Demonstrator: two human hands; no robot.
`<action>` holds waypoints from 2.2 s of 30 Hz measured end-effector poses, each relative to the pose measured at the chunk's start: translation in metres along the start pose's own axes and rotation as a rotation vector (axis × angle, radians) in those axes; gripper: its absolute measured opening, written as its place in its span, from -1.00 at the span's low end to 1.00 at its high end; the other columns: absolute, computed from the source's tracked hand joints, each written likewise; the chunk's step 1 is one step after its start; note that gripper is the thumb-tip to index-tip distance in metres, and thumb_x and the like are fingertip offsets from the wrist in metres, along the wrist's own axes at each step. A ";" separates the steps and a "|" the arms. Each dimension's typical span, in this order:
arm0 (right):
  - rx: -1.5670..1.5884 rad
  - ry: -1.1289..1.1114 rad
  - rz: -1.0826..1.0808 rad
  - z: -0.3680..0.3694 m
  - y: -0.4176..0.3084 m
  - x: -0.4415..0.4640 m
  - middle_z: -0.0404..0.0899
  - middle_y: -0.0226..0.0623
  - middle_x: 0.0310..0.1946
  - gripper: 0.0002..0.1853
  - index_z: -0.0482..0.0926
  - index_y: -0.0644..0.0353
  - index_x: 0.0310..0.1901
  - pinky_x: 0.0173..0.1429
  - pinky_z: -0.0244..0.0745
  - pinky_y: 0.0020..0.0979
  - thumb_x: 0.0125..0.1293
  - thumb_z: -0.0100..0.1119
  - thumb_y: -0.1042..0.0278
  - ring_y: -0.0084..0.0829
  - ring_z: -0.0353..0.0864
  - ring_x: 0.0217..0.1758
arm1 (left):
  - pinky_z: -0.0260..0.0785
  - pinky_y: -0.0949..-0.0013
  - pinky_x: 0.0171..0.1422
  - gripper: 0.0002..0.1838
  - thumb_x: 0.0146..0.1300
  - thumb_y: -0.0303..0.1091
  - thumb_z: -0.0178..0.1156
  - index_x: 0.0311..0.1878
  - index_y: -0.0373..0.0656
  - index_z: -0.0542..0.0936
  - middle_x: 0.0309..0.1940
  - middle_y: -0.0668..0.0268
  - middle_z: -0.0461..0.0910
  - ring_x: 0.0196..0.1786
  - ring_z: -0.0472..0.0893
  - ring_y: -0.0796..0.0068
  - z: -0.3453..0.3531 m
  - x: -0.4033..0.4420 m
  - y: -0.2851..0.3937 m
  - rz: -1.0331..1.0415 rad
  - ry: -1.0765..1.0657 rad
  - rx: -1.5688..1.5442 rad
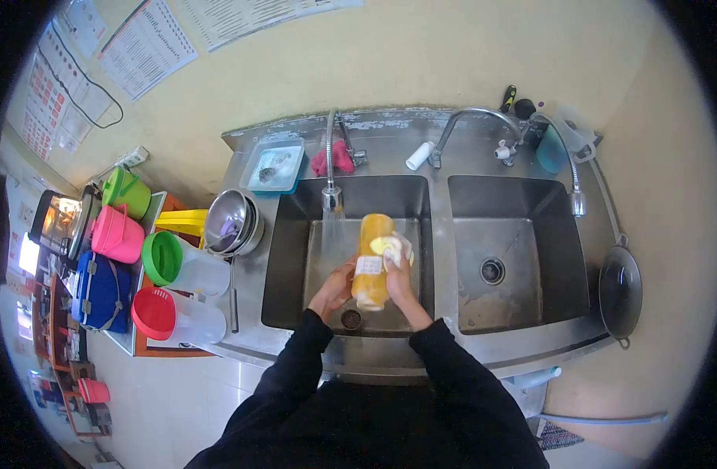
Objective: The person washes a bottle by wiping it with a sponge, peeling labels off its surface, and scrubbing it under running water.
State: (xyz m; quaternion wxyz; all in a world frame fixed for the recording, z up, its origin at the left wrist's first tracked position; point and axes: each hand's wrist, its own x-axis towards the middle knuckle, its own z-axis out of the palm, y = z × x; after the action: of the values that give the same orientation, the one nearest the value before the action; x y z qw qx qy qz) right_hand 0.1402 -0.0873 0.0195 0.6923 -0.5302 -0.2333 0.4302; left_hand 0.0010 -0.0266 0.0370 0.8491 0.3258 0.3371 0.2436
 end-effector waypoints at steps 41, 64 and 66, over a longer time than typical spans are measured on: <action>-0.269 0.112 -0.441 0.018 -0.068 -0.040 0.25 -0.12 0.20 0.00 -0.09 0.23 0.35 0.31 0.28 -0.29 0.03 0.48 0.34 -0.31 0.32 0.26 | 0.50 0.47 0.04 -0.41 0.18 -0.48 0.22 0.31 -0.35 0.37 0.16 0.00 0.53 0.00 0.57 0.61 0.058 -0.061 0.029 0.487 0.206 0.880; -0.405 0.147 -0.539 0.013 -0.063 -0.053 0.25 -0.09 0.20 0.00 -0.07 0.26 0.35 0.30 0.31 -0.28 0.02 0.49 0.36 -0.29 0.34 0.25 | 0.46 0.46 0.07 -0.38 0.16 -0.60 0.24 0.32 -0.38 0.33 0.17 0.10 0.51 0.04 0.57 0.51 0.063 -0.071 0.018 0.477 0.028 0.299; -0.443 0.159 -0.551 0.012 -0.062 -0.055 0.27 -0.12 0.19 -0.02 -0.06 0.27 0.34 0.29 0.33 -0.31 0.03 0.48 0.38 -0.32 0.36 0.24 | 0.45 0.46 0.09 -0.37 0.15 -0.58 0.23 0.32 -0.39 0.32 0.16 0.11 0.52 0.05 0.57 0.50 0.063 -0.070 0.014 0.494 0.036 0.307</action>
State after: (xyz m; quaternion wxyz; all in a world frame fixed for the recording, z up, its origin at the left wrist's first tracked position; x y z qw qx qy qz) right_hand 0.1236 -0.1311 0.0892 0.6666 -0.6164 -0.4004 0.1237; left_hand -0.0014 -0.0861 0.1113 0.6987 0.5184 0.2954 0.3947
